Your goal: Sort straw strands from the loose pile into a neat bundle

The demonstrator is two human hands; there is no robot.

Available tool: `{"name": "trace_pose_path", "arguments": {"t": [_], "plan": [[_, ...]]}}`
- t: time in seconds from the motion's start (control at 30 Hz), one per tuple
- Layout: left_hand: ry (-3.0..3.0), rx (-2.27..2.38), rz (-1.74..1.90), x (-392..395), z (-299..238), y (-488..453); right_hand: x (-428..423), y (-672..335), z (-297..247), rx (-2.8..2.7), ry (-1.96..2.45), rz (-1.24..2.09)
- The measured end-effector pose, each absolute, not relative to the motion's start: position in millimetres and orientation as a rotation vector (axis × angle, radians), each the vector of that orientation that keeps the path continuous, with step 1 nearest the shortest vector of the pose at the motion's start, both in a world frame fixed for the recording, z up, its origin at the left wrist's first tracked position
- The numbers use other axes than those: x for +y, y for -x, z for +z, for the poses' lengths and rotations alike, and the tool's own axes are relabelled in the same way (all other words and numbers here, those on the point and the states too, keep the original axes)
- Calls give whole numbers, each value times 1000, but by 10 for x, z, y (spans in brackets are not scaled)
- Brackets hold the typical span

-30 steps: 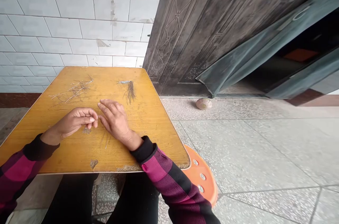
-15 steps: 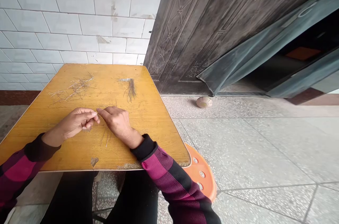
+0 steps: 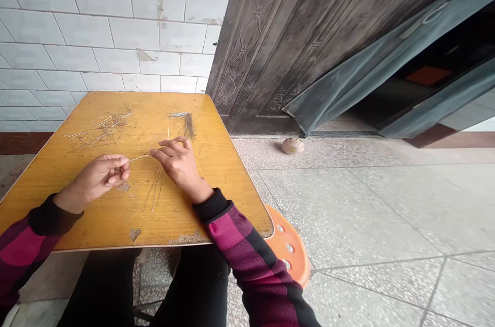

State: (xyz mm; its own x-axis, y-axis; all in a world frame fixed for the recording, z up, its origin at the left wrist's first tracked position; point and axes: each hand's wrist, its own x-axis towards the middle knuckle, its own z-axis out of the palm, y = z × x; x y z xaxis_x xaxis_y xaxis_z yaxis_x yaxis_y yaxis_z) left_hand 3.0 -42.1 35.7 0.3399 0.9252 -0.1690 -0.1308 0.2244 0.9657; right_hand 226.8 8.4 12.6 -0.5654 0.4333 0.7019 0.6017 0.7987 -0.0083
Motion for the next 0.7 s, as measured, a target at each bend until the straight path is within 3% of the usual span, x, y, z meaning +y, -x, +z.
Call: {"name": "trace_pose_path", "arguments": {"t": [0.7], "plan": [[-885,950,1088,-262,565,311,472,-2722,167,-2010,1189,-164]]}}
